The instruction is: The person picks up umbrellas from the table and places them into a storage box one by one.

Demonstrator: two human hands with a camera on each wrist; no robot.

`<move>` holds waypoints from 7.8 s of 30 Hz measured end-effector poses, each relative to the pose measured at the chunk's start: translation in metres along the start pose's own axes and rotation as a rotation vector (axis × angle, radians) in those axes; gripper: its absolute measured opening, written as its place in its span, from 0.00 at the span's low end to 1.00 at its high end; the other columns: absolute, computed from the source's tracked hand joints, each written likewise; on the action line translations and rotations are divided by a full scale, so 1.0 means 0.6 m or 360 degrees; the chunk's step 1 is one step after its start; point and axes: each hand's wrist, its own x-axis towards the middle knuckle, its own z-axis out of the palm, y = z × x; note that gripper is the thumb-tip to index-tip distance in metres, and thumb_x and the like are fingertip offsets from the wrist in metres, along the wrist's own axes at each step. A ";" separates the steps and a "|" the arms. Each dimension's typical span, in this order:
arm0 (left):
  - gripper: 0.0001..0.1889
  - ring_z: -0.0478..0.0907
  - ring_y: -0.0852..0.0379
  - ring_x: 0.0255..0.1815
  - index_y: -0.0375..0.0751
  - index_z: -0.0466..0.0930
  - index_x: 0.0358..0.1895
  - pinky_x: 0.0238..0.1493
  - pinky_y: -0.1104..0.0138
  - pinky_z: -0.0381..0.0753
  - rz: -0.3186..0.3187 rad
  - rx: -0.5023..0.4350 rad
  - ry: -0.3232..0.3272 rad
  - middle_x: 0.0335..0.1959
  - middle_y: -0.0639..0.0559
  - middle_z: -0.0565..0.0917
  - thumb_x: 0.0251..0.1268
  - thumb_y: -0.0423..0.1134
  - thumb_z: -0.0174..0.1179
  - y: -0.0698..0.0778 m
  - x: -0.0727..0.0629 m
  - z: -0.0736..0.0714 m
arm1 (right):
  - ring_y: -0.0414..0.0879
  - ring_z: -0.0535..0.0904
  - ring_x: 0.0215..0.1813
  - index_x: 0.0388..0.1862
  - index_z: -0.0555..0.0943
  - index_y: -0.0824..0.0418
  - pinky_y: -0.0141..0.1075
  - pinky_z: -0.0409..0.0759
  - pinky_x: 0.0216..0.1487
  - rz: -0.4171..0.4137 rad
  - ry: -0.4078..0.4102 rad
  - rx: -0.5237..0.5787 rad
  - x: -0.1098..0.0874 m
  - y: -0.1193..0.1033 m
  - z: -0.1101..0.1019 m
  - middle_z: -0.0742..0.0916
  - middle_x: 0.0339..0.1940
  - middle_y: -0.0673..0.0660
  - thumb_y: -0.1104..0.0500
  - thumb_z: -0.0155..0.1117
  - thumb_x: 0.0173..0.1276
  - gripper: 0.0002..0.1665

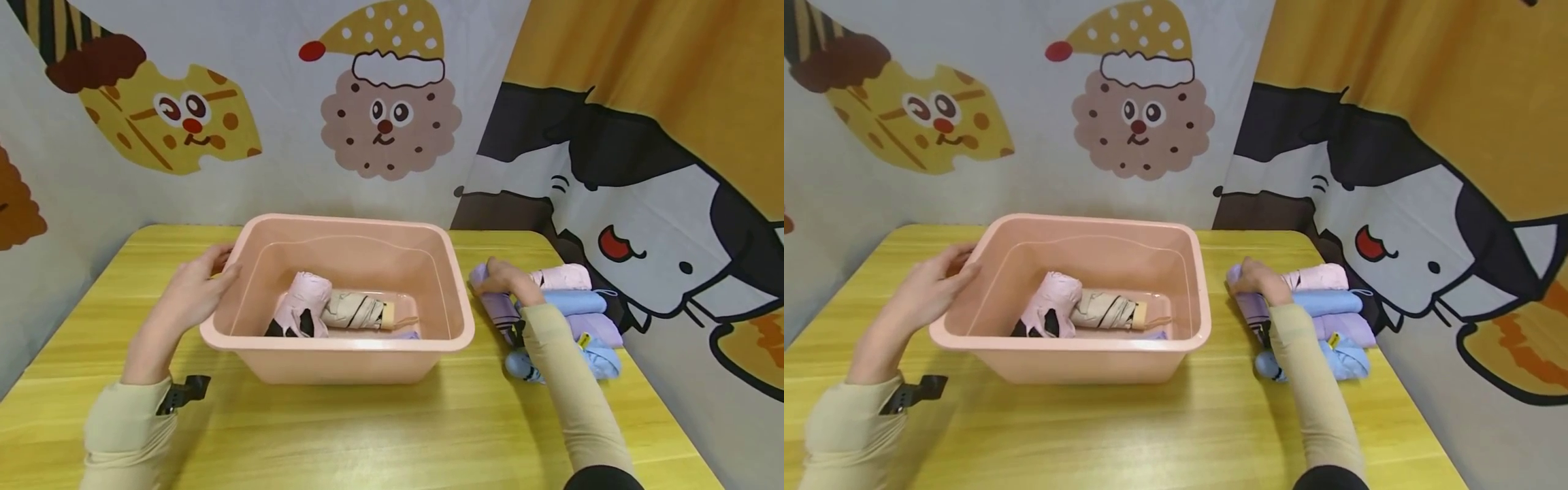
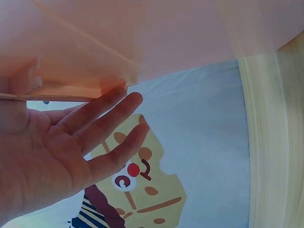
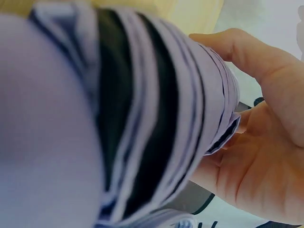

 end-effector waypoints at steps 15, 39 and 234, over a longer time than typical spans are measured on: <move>0.33 0.63 0.28 0.65 0.31 0.50 0.73 0.61 0.37 0.65 -0.0012 -0.0007 0.0007 0.67 0.26 0.65 0.76 0.52 0.37 -0.002 0.002 0.000 | 0.65 0.78 0.50 0.63 0.59 0.73 0.52 0.81 0.47 -0.0217 0.0371 0.0104 -0.007 -0.023 -0.010 0.77 0.51 0.75 0.57 0.64 0.60 0.39; 0.32 0.64 0.28 0.65 0.32 0.52 0.73 0.61 0.38 0.65 0.0009 -0.0003 0.0020 0.66 0.26 0.66 0.76 0.51 0.38 0.001 -0.001 -0.001 | 0.66 0.79 0.49 0.65 0.67 0.62 0.59 0.80 0.49 -0.0417 0.1358 0.0244 -0.066 -0.088 -0.041 0.77 0.55 0.71 0.59 0.68 0.57 0.37; 0.33 0.67 0.28 0.63 0.32 0.53 0.73 0.59 0.38 0.68 0.0011 -0.0057 0.0071 0.65 0.25 0.67 0.76 0.53 0.38 0.000 -0.008 0.006 | 0.50 0.83 0.36 0.48 0.79 0.53 0.42 0.80 0.34 -0.1408 0.1001 -0.0840 -0.186 -0.383 -0.158 0.87 0.38 0.51 0.56 0.56 0.70 0.11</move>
